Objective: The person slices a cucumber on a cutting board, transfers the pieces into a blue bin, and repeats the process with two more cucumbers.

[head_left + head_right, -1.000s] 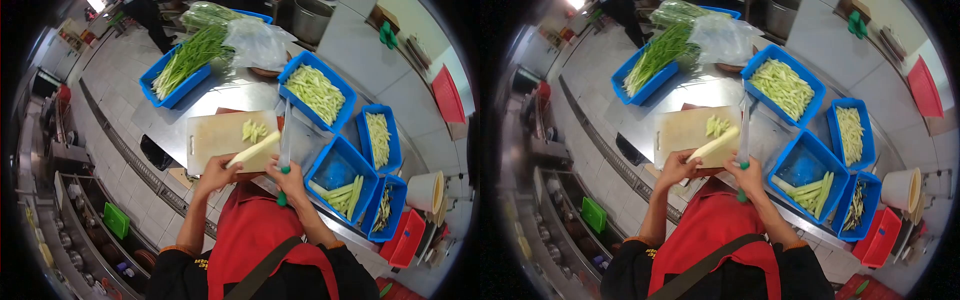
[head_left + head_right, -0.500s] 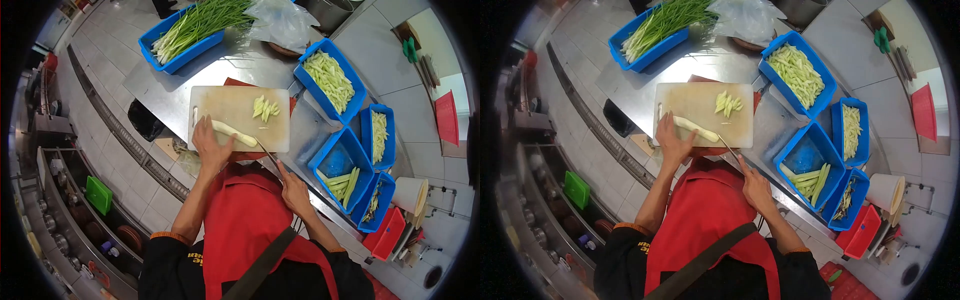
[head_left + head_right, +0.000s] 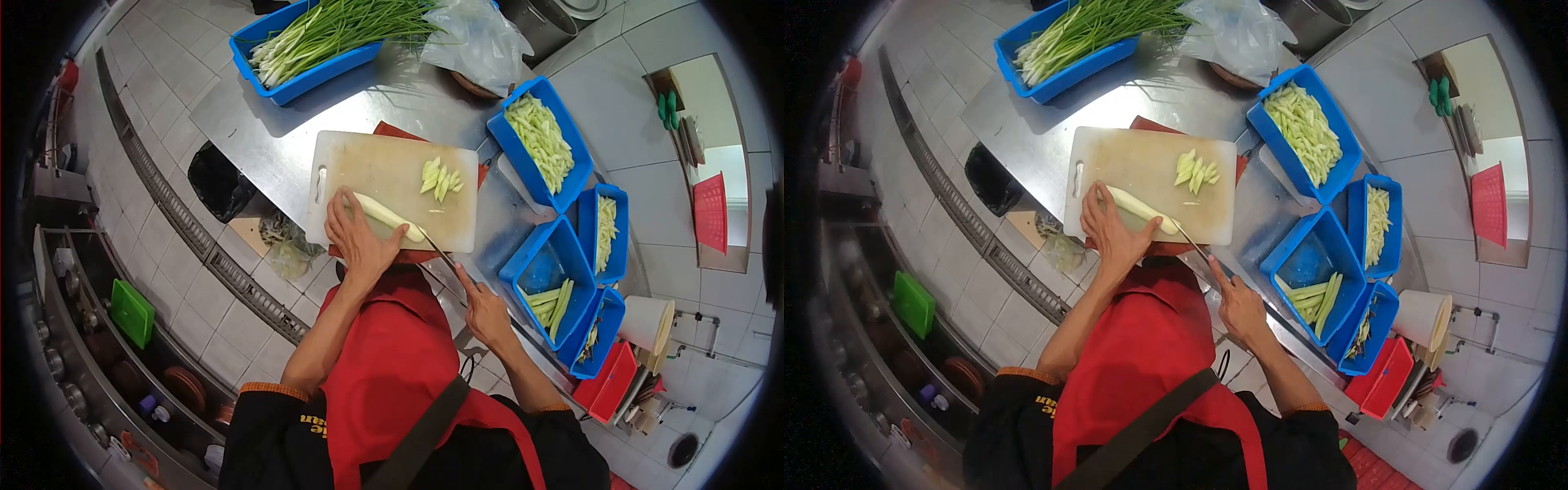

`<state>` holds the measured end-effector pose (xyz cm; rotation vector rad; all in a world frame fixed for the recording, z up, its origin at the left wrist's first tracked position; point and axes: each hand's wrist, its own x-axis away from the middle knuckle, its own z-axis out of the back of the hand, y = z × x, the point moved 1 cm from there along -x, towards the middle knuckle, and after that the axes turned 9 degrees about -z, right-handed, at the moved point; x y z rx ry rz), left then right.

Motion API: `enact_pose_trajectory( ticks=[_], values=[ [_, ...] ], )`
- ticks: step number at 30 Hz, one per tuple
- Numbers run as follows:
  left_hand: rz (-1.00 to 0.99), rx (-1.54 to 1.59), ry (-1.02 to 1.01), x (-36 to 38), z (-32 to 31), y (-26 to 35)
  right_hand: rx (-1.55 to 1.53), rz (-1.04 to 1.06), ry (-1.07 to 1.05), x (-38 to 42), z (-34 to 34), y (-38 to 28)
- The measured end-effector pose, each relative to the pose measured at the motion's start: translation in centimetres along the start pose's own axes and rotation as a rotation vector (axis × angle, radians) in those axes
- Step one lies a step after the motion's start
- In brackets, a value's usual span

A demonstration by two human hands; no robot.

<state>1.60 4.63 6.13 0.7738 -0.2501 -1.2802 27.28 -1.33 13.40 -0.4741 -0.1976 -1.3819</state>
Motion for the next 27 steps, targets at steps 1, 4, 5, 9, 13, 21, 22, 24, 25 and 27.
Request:
enact_pose_trajectory(
  ticks=[1, 4, 5, 9, 13, 21, 22, 24, 25, 27],
  values=[
    [0.000, 0.001, 0.003, -0.1, 0.0, -0.1, -0.004, 0.003, -0.010, 0.0, -0.1, 0.2],
    [0.008, -0.022, -0.017, 0.2, -0.1, -0.1, -0.012, 0.010, -0.028, -0.2, -0.3, 0.6],
    [0.013, -0.020, -0.024, 0.2, -0.1, -0.1, -0.019, 0.013, -0.029, -0.3, -0.3, 0.6],
    [0.029, -0.017, -0.043, -0.1, -0.2, 0.0, -0.042, 0.029, -0.037, -0.3, -0.3, 0.3],
    [0.018, -0.033, -0.043, 0.1, -0.3, -0.2, -0.173, 0.119, 0.082, -1.8, -5.0, 0.7],
    [-0.029, -0.015, 0.006, 0.4, -0.7, -0.7, -0.043, 0.105, 0.001, -2.8, 1.6, -5.0],
    [-0.031, -0.018, 0.008, 0.5, -0.8, -0.8, -0.011, 0.086, -0.016, -2.3, 1.9, -5.3],
    [-0.014, -0.012, -0.003, 0.4, -0.8, -0.8, 0.022, 0.072, -0.032, -1.6, 1.0, -5.6],
    [-0.015, -0.015, 0.001, 0.2, -0.7, -0.8, -0.004, 0.029, -0.006, -1.3, -0.8, -5.5],
    [-0.015, -0.012, -0.010, 0.4, -0.7, -0.8, -0.028, -0.016, 0.017, -2.0, -3.9, -4.8]
  ],
)
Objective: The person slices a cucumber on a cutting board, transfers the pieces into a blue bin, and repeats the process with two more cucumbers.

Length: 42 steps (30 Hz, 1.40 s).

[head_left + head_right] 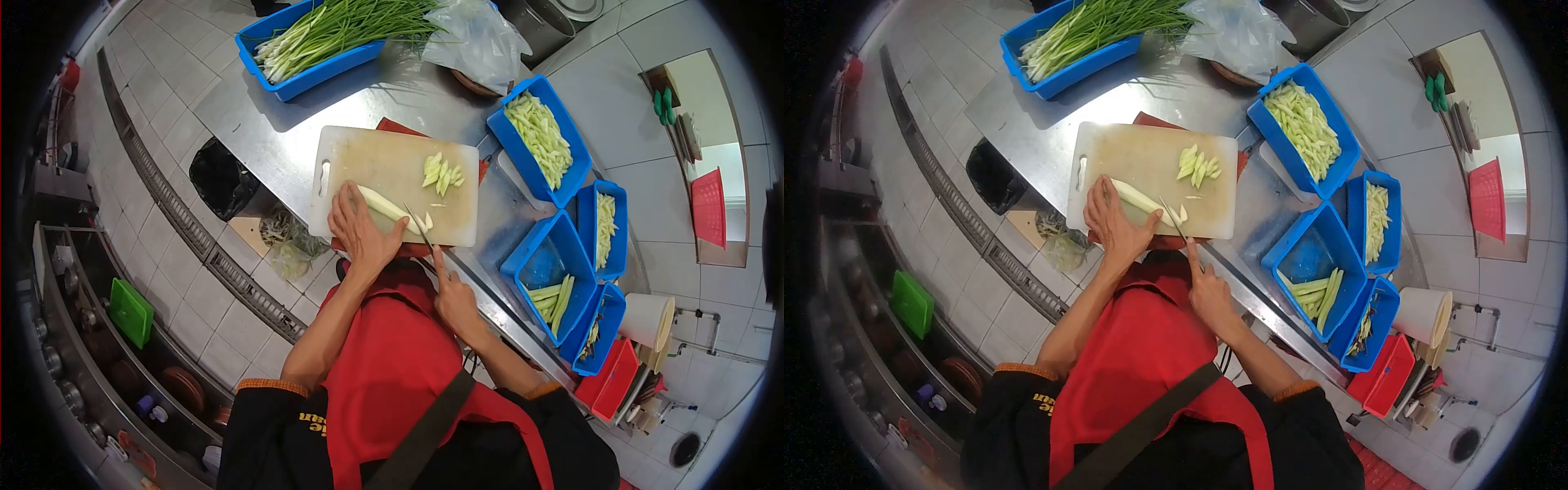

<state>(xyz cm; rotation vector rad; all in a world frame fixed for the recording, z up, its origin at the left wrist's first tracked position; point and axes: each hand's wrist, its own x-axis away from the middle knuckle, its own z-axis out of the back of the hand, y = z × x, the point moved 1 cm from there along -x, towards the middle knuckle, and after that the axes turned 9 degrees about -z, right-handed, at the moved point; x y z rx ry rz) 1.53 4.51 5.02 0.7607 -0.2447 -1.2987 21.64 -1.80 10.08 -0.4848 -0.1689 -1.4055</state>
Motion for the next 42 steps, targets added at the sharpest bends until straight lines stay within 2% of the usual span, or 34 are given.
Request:
enact_pose_trajectory(
  ticks=[2, 6, 8, 9, 11, 18, 21, 22, 24, 26, 30, 33, 37, 39, 40, 42],
  values=[
    [-0.007, 0.007, 0.006, 0.2, -0.2, 0.0, -0.046, 0.094, 0.092, -1.5, -1.8, 1.0],
    [-0.019, 0.024, 0.039, 0.3, -0.2, -0.2, -0.091, 0.217, 0.173, -2.6, 1.7, -0.6],
    [-0.019, 0.017, 0.042, 0.2, -0.2, -0.3, -0.092, 0.063, -0.004, -0.9, 4.3, -2.7],
    [-0.014, 0.019, 0.038, 0.2, -0.3, -0.3, -0.093, 0.064, -0.004, -0.9, 2.3, -2.4],
    [-0.014, 0.023, 0.033, 0.3, -0.2, -0.3, -0.034, 0.068, 0.158, -0.9, -1.8, -1.7],
    [-0.025, 0.032, 0.072, 0.2, -0.3, -0.5, -0.220, 0.130, 0.087, -3.0, 1.1, -2.7],
    [-0.019, 0.030, 0.069, 0.3, -0.3, -0.6, -0.163, 0.038, 0.052, -1.8, -0.5, -3.9],
    [-0.021, 0.031, 0.077, 0.3, -0.3, -0.8, -0.056, 0.056, 0.139, -2.6, -3.1, -3.3],
    [-0.037, 0.062, 0.076, 0.5, -0.3, -0.9, 0.062, 0.080, 0.225, -3.7, -2.5, -3.5],
    [-0.030, 0.080, 0.067, 1.0, -0.5, -0.9, -0.205, 0.162, 0.196, -4.6, -0.6, -3.5],
    [-0.033, 0.086, 0.074, 0.9, -0.4, -0.9, -0.137, 0.048, 0.025, -2.9, 2.8, -5.4],
    [-0.049, 0.092, 0.068, 1.0, -0.5, -1.1, 0.017, 0.041, 0.125, -3.1, -2.4, -4.5],
    [-0.092, 0.110, 0.073, 2.0, -0.5, -1.2, -0.112, 0.107, 0.153, -4.1, -0.4, -4.5],
    [-0.105, 0.086, 0.079, 1.5, -0.5, -1.4, -0.178, 0.243, 0.223, -5.0, 1.0, -4.5],
    [-0.106, 0.082, 0.082, 1.5, -0.4, -1.3, -0.181, 0.247, 0.224, -4.2, 1.2, -5.0],
    [-0.122, 0.031, 0.077, 1.5, -0.4, -1.1, -0.120, 0.049, 0.024, -2.3, 1.0, -5.7]
  ],
)
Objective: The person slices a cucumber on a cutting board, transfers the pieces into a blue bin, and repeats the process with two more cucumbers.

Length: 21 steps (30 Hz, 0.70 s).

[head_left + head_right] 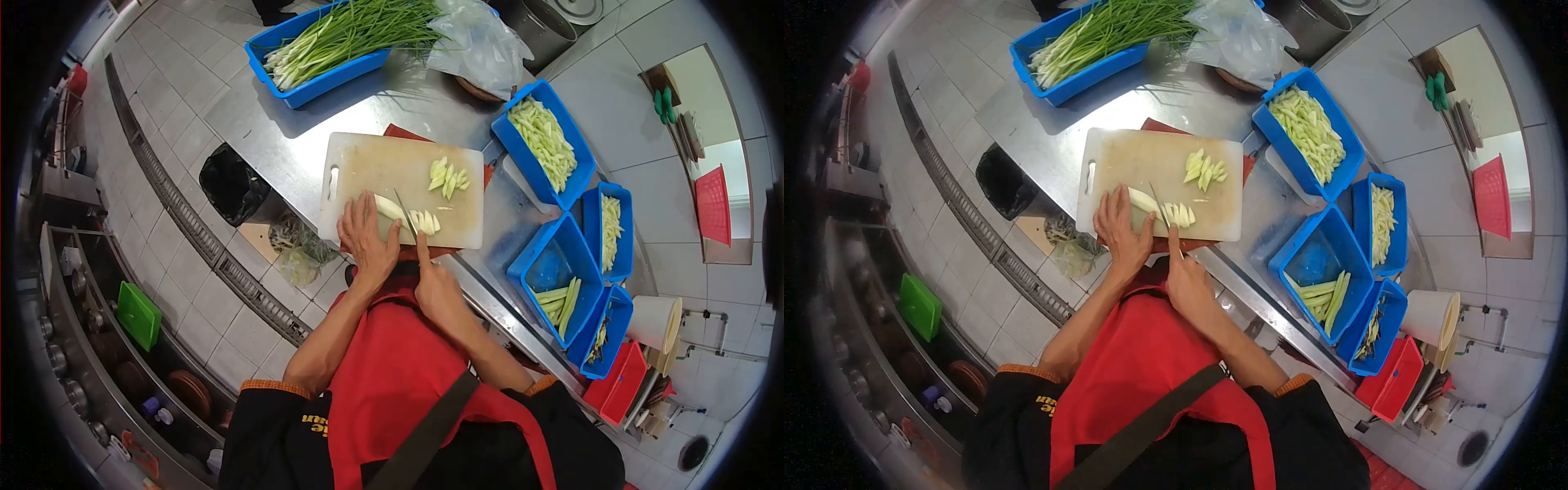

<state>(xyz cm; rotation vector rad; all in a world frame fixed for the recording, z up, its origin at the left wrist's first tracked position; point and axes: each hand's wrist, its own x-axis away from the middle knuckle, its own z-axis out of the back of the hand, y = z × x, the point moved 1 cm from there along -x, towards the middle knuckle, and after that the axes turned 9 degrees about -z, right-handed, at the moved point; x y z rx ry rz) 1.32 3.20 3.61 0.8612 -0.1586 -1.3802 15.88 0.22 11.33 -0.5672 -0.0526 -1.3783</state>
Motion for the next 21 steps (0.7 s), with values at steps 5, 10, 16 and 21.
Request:
enact_pose_trajectory(
  ticks=[5, 10, 16, 21],
  values=[
    [-0.026, -0.017, -0.023, 0.0, -0.5, -0.1, 0.082, 0.071, 0.126, -3.0, -2.2, 1.7],
    [-0.061, -0.089, -0.050, 0.4, -0.2, -0.2, -0.032, 0.004, -0.032, -1.0, 0.8, -0.8],
    [-0.058, -0.076, -0.049, 0.3, 0.0, 0.0, 0.023, 0.140, 0.251, -4.0, -2.7, 0.8],
    [-0.069, -0.069, -0.028, 0.5, -0.3, -0.2, -0.088, 0.100, 0.020, -2.5, 1.0, -0.9]
  ],
)
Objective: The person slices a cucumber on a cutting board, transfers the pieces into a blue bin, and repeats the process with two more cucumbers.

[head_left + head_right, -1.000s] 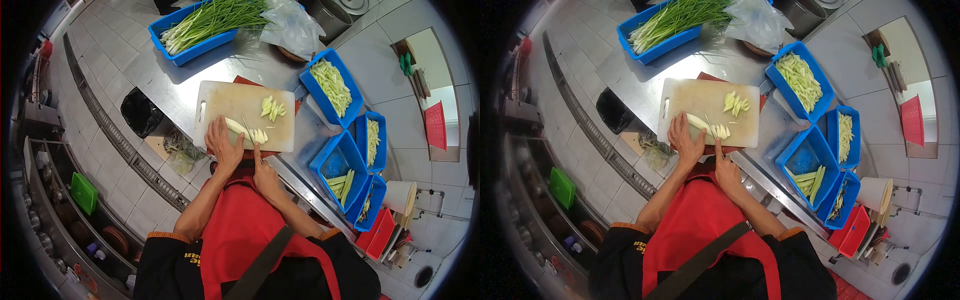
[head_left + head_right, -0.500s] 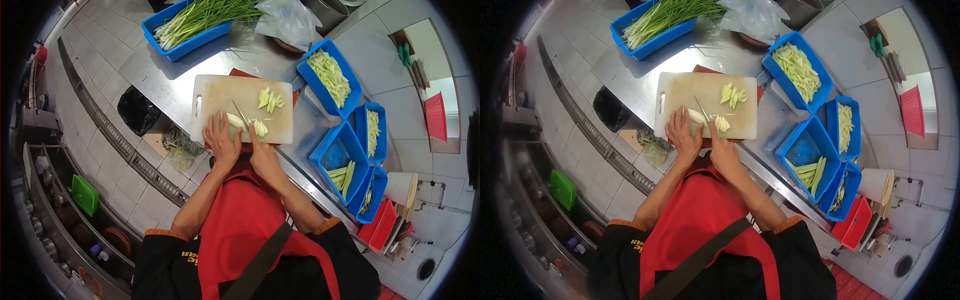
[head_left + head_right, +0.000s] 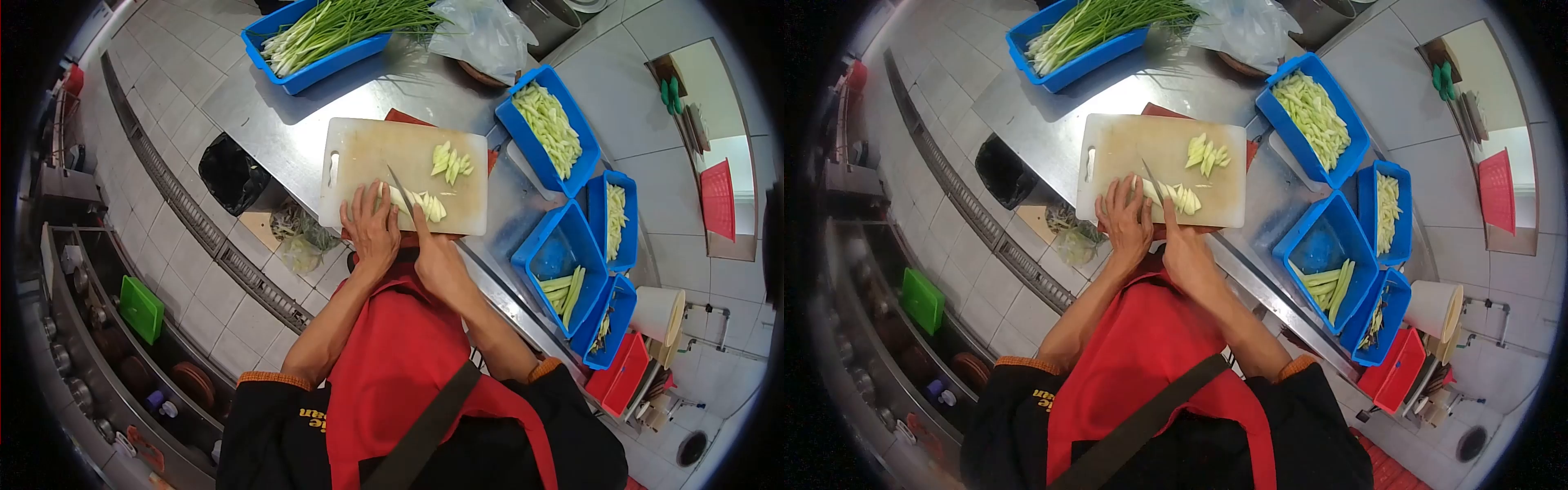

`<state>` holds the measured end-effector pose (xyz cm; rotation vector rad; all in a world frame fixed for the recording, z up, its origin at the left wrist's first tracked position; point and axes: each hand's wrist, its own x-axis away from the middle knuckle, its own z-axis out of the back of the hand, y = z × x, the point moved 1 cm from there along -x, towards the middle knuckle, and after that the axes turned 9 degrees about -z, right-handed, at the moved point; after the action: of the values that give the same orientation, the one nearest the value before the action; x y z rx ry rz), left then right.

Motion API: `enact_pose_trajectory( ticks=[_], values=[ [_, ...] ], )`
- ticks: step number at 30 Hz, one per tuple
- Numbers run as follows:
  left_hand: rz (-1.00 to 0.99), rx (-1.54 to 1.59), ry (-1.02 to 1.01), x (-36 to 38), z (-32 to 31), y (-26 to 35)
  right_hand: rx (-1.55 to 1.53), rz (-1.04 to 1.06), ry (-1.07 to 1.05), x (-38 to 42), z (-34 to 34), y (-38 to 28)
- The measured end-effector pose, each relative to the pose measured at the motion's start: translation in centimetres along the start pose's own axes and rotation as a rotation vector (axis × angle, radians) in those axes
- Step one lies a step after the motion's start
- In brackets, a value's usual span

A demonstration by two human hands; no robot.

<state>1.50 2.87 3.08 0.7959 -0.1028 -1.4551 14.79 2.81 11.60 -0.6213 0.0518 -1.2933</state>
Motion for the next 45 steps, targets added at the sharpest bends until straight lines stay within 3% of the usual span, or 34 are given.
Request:
enact_pose_trajectory(
  ticks=[3, 6, 8, 12, 14, 15, 21, 23, 24, 26, 27, 30, 33, 35, 36, 39, 43, 45],
  values=[
    [-0.013, 0.007, 0.015, -0.3, 0.2, 0.0, 0.113, -0.123, -0.027, 0.9, -2.2, 0.3],
    [-0.026, 0.016, 0.021, -0.2, -0.1, -0.1, 0.134, -0.060, 0.069, -1.3, -3.4, 1.7],
    [-0.031, 0.017, 0.030, -0.1, -0.1, -0.1, -0.049, 0.069, 0.053, -2.1, -1.5, 1.3],
    [-0.025, 0.027, 0.044, 0.3, -0.2, 0.0, 0.049, 0.110, 0.184, 0.6, -1.7, 0.4],
    [-0.028, 0.030, 0.047, 0.3, -0.3, -0.1, 0.172, -0.099, 0.026, 1.1, -3.4, 0.5],
    [-0.034, 0.030, 0.051, 0.4, -0.3, -0.1, 0.174, -0.102, 0.024, 0.9, -3.5, 0.8],
    [-0.053, 0.023, 0.095, 0.1, -0.6, -0.3, -0.011, 0.093, 0.017, -1.6, -0.7, 1.1],
    [-0.055, 0.024, 0.104, 0.1, -0.6, -0.1, 0.070, 0.211, 0.222, -0.3, -1.0, 1.2],
    [-0.047, 0.023, 0.087, 0.0, -0.5, -0.1, 0.072, 0.214, 0.225, 0.4, -0.1, 0.3],
    [-0.027, 0.021, 0.065, 0.0, -0.4, -0.2, 0.079, -0.056, -0.119, 1.9, 1.0, -1.2],
    [-0.037, 0.028, 0.075, 0.0, -0.5, -0.3, 0.079, -0.059, -0.127, 2.1, 0.5, -1.2],
    [-0.047, 0.042, 0.072, 0.3, -0.1, -0.1, 0.133, -0.139, -0.093, 2.2, -2.6, 0.1],
    [-0.066, 0.035, 0.074, -0.2, -0.4, -0.5, 0.249, -0.005, 0.137, 0.4, -4.4, 1.5],
    [-0.070, 0.019, 0.047, 0.5, -0.7, -0.6, 0.036, 0.101, 0.205, -0.7, -3.1, 1.8],
    [-0.042, 0.069, 0.130, 0.2, -0.8, -0.7, 0.008, -0.003, 0.041, -0.8, -0.7, 0.2],
    [-0.004, 0.158, 0.205, 0.0, -0.5, -0.7, 0.026, -0.001, -0.034, -0.6, 1.7, -0.7],
    [0.001, 0.196, 0.227, -0.3, -0.2, -0.7, 0.159, 0.085, 0.066, 0.6, 1.5, -0.5],
    [-0.004, 0.205, 0.235, -0.4, -0.1, -0.7, 0.192, -0.029, -0.096, 1.4, 2.7, -1.3]
  ],
)
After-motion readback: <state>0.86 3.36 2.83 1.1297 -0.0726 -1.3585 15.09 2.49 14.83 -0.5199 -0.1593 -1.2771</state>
